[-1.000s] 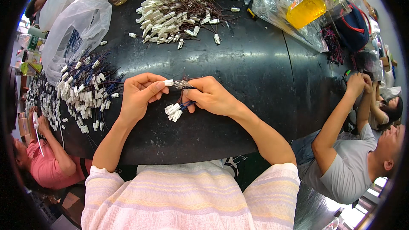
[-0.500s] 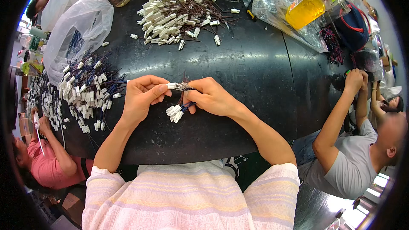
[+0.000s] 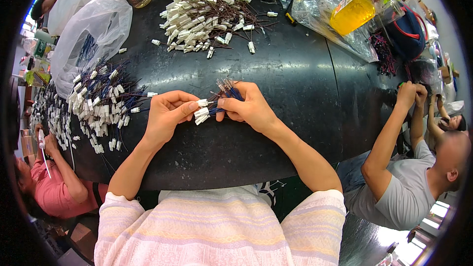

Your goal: The person inserts wire pins into plastic connector housings by hand, retrieves a bundle of wires from a plastic bag, and attaches wire pins into more connector housings.

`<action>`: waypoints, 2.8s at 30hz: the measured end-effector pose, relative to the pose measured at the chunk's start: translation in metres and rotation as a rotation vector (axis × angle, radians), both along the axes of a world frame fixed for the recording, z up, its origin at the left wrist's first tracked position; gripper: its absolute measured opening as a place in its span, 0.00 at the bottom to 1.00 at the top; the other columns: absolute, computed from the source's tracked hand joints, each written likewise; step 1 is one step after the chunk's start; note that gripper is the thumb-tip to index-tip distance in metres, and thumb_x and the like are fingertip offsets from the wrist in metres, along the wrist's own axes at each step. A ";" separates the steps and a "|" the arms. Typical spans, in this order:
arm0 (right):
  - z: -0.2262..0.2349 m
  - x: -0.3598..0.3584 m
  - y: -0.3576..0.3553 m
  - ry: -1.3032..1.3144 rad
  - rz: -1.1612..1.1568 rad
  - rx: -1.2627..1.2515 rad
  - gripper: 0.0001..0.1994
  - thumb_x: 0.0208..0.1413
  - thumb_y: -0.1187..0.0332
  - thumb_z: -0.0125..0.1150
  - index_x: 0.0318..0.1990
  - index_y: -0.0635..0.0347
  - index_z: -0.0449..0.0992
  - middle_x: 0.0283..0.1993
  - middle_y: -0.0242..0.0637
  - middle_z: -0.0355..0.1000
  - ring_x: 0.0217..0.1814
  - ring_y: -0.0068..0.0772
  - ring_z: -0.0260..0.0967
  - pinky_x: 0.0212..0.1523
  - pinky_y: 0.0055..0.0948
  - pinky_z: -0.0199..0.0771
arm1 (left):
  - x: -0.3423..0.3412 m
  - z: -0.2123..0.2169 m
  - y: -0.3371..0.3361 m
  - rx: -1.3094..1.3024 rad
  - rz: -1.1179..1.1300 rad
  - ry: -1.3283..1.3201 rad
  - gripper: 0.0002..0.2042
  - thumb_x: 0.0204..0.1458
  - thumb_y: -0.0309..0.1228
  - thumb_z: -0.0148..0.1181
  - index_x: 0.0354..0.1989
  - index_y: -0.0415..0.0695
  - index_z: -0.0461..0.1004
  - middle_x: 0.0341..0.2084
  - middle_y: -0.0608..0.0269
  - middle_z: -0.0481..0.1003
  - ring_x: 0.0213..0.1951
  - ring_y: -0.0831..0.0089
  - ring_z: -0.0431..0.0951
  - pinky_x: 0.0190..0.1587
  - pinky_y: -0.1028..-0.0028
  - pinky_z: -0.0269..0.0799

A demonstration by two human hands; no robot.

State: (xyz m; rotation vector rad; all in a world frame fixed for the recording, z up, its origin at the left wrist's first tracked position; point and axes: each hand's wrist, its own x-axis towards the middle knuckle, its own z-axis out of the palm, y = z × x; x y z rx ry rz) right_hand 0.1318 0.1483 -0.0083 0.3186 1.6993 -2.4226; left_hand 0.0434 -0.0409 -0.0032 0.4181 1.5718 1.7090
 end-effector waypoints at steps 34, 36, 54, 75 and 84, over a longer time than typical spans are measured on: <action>0.009 -0.003 -0.016 0.114 -0.193 0.092 0.08 0.55 0.71 0.52 0.33 0.68 0.73 0.18 0.31 0.66 0.14 0.11 0.49 0.14 0.14 0.44 | 0.007 0.014 -0.008 -0.122 0.308 0.922 0.08 0.49 0.25 0.55 0.36 0.35 0.71 0.26 0.52 0.74 0.27 0.63 0.76 0.29 0.73 0.69; 0.011 -0.002 -0.007 0.078 -0.251 0.035 0.08 0.56 0.71 0.50 0.34 0.70 0.72 0.14 0.27 0.57 0.10 0.12 0.43 0.11 0.15 0.40 | -0.012 0.027 -0.027 -0.113 0.414 1.102 0.08 0.49 0.26 0.55 0.35 0.35 0.71 0.25 0.53 0.73 0.26 0.63 0.75 0.28 0.73 0.68; 0.000 -0.005 0.008 0.100 -0.437 -0.122 0.07 0.58 0.69 0.45 0.37 0.63 0.67 0.19 0.33 0.62 0.12 0.12 0.44 0.11 0.14 0.41 | -0.086 0.082 -0.099 -0.728 0.407 1.753 0.10 0.44 0.25 0.56 0.36 0.36 0.73 0.41 0.47 0.69 0.48 0.51 0.66 0.51 0.60 0.59; 0.002 -0.001 -0.009 0.106 -0.347 0.406 0.04 0.47 0.74 0.59 0.27 0.64 0.71 0.21 0.27 0.67 0.22 0.12 0.61 0.23 0.15 0.60 | -0.017 -0.012 0.018 -0.082 0.134 0.619 0.05 0.44 0.21 0.59 0.31 0.37 0.72 0.25 0.62 0.75 0.27 0.82 0.73 0.29 0.83 0.68; -0.001 -0.002 -0.017 0.154 -0.274 0.568 0.04 0.42 0.77 0.60 0.26 0.67 0.71 0.22 0.28 0.67 0.25 0.10 0.61 0.24 0.15 0.62 | -0.004 -0.016 0.009 -0.144 0.049 0.502 0.05 0.45 0.19 0.60 0.31 0.34 0.71 0.27 0.64 0.73 0.30 0.82 0.72 0.34 0.84 0.69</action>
